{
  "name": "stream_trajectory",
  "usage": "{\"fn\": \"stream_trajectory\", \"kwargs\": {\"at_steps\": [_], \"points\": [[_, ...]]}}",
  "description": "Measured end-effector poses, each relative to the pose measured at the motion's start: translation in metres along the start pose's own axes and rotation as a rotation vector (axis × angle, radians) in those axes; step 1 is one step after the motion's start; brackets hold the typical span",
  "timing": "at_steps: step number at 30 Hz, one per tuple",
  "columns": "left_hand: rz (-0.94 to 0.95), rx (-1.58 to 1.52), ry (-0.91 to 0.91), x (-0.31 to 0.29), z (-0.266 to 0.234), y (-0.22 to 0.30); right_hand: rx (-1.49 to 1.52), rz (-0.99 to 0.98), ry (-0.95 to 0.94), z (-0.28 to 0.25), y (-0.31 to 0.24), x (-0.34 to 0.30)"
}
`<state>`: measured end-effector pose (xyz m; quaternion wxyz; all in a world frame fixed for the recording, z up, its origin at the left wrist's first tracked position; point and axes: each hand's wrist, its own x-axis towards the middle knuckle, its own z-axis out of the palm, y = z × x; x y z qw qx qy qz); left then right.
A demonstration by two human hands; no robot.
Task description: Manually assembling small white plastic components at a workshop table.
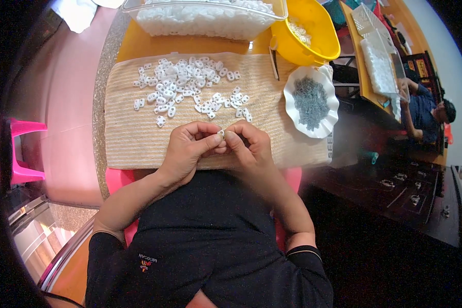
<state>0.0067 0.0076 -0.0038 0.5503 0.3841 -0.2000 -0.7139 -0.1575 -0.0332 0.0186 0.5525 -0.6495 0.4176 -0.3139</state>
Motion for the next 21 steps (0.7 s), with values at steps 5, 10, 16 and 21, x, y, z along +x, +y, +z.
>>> {"fn": "stream_trajectory", "kwargs": {"at_steps": [5, 10, 16, 21], "points": [[0.009, 0.007, -0.005, 0.0002, -0.0009, -0.0013, -0.073, -0.053, -0.007, 0.0011, -0.0026, 0.0011], [0.008, 0.005, 0.009, -0.0005, 0.0003, -0.0026, -0.105, -0.069, -0.006, 0.0006, 0.0019, 0.0012], [0.014, -0.007, 0.000, 0.0003, -0.0005, -0.0032, -0.113, -0.092, 0.001, -0.0006, 0.0004, 0.0015], [-0.007, -0.040, 0.003, -0.0003, -0.0004, -0.0017, -0.144, -0.122, -0.016, -0.0052, -0.0023, 0.0036]]}}
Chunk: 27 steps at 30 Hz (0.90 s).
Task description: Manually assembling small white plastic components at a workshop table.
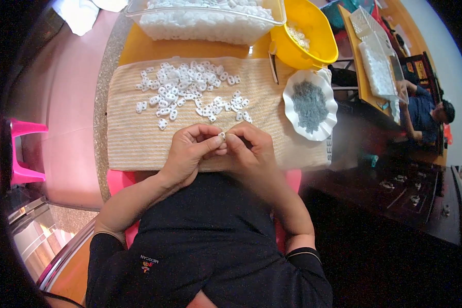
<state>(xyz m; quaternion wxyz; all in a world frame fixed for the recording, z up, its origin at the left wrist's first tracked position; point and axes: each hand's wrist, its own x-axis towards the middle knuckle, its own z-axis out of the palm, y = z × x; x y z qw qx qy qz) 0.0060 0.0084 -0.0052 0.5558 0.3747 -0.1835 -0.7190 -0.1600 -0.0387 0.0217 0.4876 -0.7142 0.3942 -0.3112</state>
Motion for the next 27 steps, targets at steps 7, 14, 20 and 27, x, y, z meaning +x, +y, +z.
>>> {"fn": "stream_trajectory", "kwargs": {"at_steps": [7, 14, 20, 27], "points": [[-0.017, -0.039, -0.002, 0.000, 0.001, 0.002, 0.042, 0.050, -0.054, -0.009, -0.006, 0.004], [-0.001, -0.067, 0.013, 0.000, -0.001, 0.005, -0.037, 0.028, -0.067, -0.027, 0.000, 0.024], [-0.004, -0.110, 0.021, -0.001, 0.001, 0.010, -0.331, -0.062, -0.012, -0.035, 0.002, 0.066], [-0.013, -0.094, 0.021, 0.000, -0.001, 0.008, -0.750, -0.243, 0.042, -0.031, 0.016, 0.112]]}}
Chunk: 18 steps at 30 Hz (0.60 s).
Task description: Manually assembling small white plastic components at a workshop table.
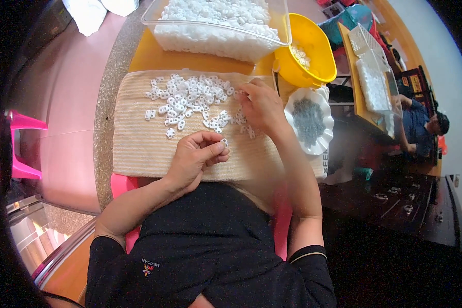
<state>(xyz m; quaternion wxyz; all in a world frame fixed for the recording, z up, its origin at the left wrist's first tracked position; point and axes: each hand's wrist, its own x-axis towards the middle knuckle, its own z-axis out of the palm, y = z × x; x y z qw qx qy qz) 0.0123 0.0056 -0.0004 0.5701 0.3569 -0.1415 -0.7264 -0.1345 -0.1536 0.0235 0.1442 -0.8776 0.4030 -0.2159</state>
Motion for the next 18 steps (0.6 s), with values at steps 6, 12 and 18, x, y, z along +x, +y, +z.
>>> {"fn": "stream_trajectory", "kwargs": {"at_steps": [6, 12, 18], "points": [[-0.003, -0.006, 0.004, -0.001, 0.001, 0.003, -0.103, 0.042, -0.143, 0.003, -0.004, 0.008], [-0.002, -0.013, -0.005, -0.001, 0.001, 0.004, -0.089, 0.002, -0.123, 0.010, -0.008, -0.002], [0.028, -0.041, -0.006, 0.000, 0.000, 0.005, 0.155, -0.024, 0.058, 0.003, -0.016, -0.022]]}}
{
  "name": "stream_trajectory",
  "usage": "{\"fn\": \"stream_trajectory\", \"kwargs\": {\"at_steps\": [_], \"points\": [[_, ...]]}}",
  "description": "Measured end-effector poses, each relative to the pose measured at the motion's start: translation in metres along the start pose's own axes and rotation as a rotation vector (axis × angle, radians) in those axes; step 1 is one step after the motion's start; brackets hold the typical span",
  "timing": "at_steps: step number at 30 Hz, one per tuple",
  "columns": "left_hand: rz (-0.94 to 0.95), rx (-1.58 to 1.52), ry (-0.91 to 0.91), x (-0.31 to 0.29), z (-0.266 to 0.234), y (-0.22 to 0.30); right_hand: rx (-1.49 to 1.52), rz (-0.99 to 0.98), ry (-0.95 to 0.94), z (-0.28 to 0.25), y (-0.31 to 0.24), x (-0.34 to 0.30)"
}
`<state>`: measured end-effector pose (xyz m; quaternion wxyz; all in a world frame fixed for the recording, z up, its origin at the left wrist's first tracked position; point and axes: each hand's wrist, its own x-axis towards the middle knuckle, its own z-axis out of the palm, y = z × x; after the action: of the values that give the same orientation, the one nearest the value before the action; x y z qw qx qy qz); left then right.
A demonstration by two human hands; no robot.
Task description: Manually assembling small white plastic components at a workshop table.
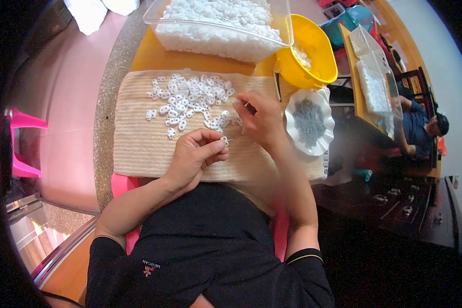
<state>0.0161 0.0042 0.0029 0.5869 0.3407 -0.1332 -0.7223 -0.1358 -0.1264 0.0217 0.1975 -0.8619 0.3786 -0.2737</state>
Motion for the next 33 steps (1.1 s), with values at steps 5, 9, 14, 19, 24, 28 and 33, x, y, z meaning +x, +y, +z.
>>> {"fn": "stream_trajectory", "kwargs": {"at_steps": [5, 9, 14, 19, 24, 28, 33], "points": [[0.015, -0.027, -0.010, 0.000, 0.002, 0.003, 0.705, 0.387, -0.119, -0.005, -0.013, -0.026], [0.030, -0.057, -0.034, 0.000, 0.002, 0.004, 0.916, 0.408, -0.168, 0.001, -0.016, -0.045], [0.043, -0.053, -0.045, 0.002, -0.002, 0.003, 1.010, 0.441, -0.220, 0.002, -0.024, -0.052], [0.064, -0.059, -0.052, 0.002, -0.002, 0.003, 1.018, 0.418, -0.239, 0.001, -0.023, -0.054], [0.057, -0.064, -0.048, 0.003, -0.002, 0.005, 1.054, 0.404, -0.253, 0.003, -0.020, -0.056], [0.044, -0.048, -0.039, 0.003, -0.003, 0.005, 1.112, 0.436, -0.242, 0.006, -0.017, -0.057], [0.037, -0.044, -0.041, 0.004, -0.003, 0.004, 1.157, 0.456, -0.233, 0.006, -0.018, -0.057]]}}
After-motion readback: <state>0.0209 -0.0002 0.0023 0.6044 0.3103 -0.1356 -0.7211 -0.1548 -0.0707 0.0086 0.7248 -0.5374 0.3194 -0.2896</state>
